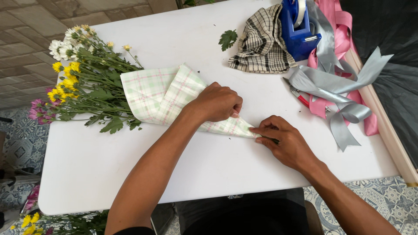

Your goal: The person wraps a bunch of flowers in patterned paper, folding the paper around the stems and securing the wrap with tape.

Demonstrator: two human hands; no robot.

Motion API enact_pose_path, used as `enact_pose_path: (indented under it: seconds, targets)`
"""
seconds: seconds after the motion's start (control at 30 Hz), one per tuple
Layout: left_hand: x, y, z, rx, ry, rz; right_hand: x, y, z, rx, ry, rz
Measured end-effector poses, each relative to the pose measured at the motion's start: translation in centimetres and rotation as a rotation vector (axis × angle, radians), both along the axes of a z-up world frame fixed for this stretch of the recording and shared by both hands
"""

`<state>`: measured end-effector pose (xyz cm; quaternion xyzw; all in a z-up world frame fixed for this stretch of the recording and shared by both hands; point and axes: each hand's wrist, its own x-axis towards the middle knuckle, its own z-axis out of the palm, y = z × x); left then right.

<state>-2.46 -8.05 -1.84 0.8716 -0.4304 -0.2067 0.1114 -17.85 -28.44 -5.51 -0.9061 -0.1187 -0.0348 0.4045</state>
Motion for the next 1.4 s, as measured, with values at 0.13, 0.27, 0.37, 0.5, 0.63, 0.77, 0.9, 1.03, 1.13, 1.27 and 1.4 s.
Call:
enact_pose_path:
  seconds: [0.13, 0.27, 0.37, 0.5, 0.63, 0.77, 0.9, 1.03, 1.13, 1.27, 1.4]
  targets:
    - [-0.6, -0.3, -0.4, 0.006, -0.032, -0.027, 0.0, -0.2, -0.5, -0.02, -0.02, 0.014]
    - [-3.5, -0.4, -1.0, -0.162, -0.321, -0.083, -0.1, -0.5, -1.0, -0.085, -0.076, 0.052]
    - [-7.8, 0.2, -2.6, -0.299, -0.49, -0.08, 0.1, -0.5, -0.9, -0.135, -0.122, 0.071]
    - [-12.3, 2.2, -3.9, -0.257, -0.456, 0.004, 0.3, -0.2, 0.1, -0.171, -0.173, 0.083]
    - [-11.5, 3.4, -3.5, -0.218, -0.48, 0.098, 0.1, -0.2, -0.2, -0.174, -0.182, 0.094]
    - [-10.5, 4.0, -3.3, -0.141, -0.412, 0.192, 0.0, -0.3, -0.7, -0.195, -0.206, 0.085]
    - [-10.3, 3.9, -2.7, -0.106, -0.381, 0.288, -0.2, -0.5, -1.2, -0.226, -0.229, 0.078]
    - [-9.3, 4.2, -2.4, -0.106, -0.459, 0.356, -0.5, -0.3, -0.8, -0.232, -0.207, 0.055]
    - [-9.7, 4.1, -2.3, -0.086, -0.487, 0.475, -0.7, -0.1, -0.5, -0.244, -0.217, 0.051]
    - [-13.9, 3.3, -1.9, -0.502, -0.543, 0.654, -0.4, 0.2, 0.1, -0.298, -0.227, 0.048]
    - [-17.5, 2.0, -2.6, -0.927, 0.64, 0.874, -0.3, 0.2, 0.8, -0.345, -0.205, 0.09]
